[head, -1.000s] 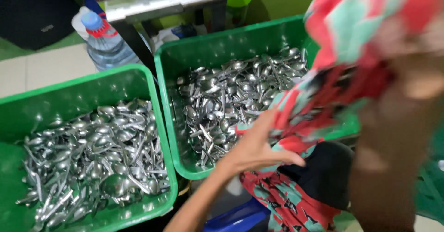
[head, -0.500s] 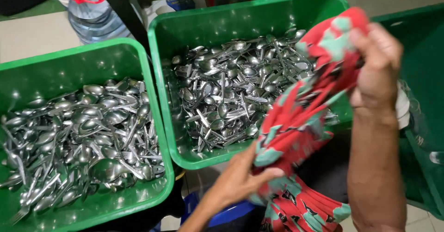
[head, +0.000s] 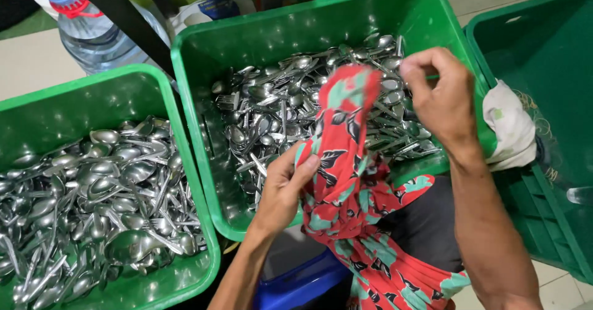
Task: Wiping and cleaning individual metal spoons with a cloth.
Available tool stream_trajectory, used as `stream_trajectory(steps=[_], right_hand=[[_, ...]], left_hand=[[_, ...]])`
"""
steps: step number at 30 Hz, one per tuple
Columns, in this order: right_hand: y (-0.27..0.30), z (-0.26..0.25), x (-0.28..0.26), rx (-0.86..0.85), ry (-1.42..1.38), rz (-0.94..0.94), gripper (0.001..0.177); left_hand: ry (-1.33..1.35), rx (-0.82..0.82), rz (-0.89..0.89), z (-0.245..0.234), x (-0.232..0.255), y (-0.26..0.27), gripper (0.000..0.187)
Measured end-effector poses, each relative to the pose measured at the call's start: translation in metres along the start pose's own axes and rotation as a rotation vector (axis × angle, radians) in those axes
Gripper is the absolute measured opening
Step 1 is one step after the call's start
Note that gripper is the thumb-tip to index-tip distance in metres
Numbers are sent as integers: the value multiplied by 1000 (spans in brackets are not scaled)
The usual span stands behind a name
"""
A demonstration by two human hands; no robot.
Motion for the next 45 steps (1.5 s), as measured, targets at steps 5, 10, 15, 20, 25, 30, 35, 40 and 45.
stream_trajectory(steps=[5, 10, 15, 20, 25, 30, 35, 40, 45], right_hand=[[11, 27, -65, -706, -653, -60, 110], [27, 39, -77, -691, -643, 133, 45], [25, 50, -44, -248, -936, 318, 37], [36, 54, -63, -349, -1070, 399, 46], [30, 60, -78, -272, -1132, 571, 37], [6, 32, -24, -395, -1077, 206, 23], [-17, 39, -45, -259, -1170, 211, 34], [-2, 52, -21, -261, -1325, 480, 49], [-7, 56, -16, -121, -1395, 263, 12]], left_hand=[[-136, -19, 0, -3, -12, -10, 18], [-512, 209, 149, 0, 5, -11, 12], [-151, -62, -84, 36, -28, 4, 41], [-91, 110, -10, 42, -49, -2, 19], [-155, -18, -115, 39, -4, -8, 22], [-878, 83, -451, -51, -32, -24, 34], [-1362, -61, -645, -115, -138, -56, 5], [-2135, -592, -490, -130, -217, -79, 44], [-2371, -520, -259, -135, -207, -86, 29]])
Point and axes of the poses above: each hand's wrist, its own y-axis away from the middle knuckle, its own z-axis out of the palm, x = y × z, the point moved 2 cm from there along -y, towards the middle knuckle, and after that the axes turned 12 degrees about -x, right-handed, at the moved point
